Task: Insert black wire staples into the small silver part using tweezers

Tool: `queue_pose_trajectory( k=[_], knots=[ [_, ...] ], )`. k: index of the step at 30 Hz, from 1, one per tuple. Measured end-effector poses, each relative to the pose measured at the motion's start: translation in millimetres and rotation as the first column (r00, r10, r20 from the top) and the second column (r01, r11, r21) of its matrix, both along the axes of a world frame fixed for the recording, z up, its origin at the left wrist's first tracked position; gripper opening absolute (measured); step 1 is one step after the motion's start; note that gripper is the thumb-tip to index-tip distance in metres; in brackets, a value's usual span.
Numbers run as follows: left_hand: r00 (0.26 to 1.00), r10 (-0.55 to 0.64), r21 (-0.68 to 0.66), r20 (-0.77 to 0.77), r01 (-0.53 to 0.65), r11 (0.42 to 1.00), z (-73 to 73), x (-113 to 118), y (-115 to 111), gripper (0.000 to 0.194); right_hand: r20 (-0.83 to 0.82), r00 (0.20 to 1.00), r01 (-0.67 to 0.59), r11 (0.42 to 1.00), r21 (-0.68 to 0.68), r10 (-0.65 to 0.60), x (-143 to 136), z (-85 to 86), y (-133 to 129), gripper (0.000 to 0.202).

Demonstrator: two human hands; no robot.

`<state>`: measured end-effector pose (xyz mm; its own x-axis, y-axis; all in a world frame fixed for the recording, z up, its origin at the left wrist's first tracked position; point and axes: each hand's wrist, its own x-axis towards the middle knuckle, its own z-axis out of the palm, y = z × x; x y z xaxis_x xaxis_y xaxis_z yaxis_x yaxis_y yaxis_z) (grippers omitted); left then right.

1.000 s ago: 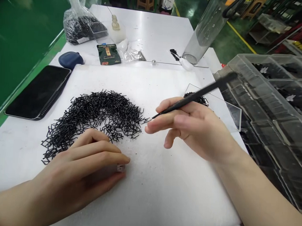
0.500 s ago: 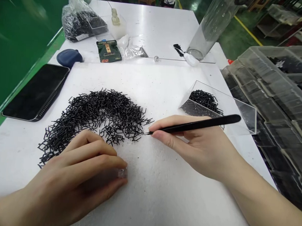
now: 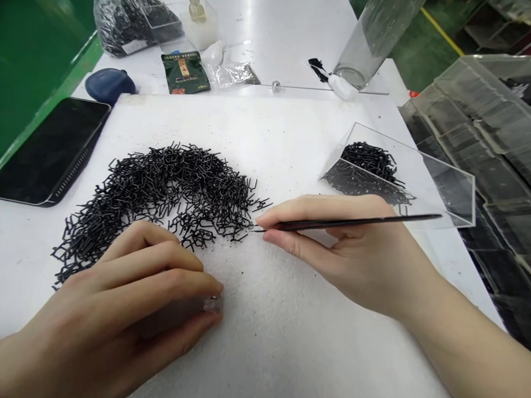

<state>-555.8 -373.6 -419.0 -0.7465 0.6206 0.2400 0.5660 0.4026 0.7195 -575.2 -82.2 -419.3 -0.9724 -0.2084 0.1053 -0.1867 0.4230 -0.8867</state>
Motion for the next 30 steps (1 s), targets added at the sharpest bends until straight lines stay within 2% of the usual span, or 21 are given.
queue_pose_trajectory(
  k=[11,19,30],
  knots=[
    [1.000,-0.005,-0.006,0.013,0.005,1.000,0.1,-0.1,-0.8,0.010,0.018,1.000,0.016,0.999,-0.052,-0.015,-1.6,-3.5,0.3,0.018],
    [1.000,0.012,0.008,-0.003,-0.012,1.000,-1.8,-0.9,-0.9,0.009,0.038,0.999,0.011,0.996,-0.089,-0.008,-1.1,-2.4,0.7,0.025],
    [0.997,0.035,-0.005,-0.068,-0.036,0.999,-3.6,-1.4,-1.9,0.009,-0.038,0.999,-0.009,1.000,-0.012,0.009,-7.8,0.7,4.6,0.010]
  ],
)
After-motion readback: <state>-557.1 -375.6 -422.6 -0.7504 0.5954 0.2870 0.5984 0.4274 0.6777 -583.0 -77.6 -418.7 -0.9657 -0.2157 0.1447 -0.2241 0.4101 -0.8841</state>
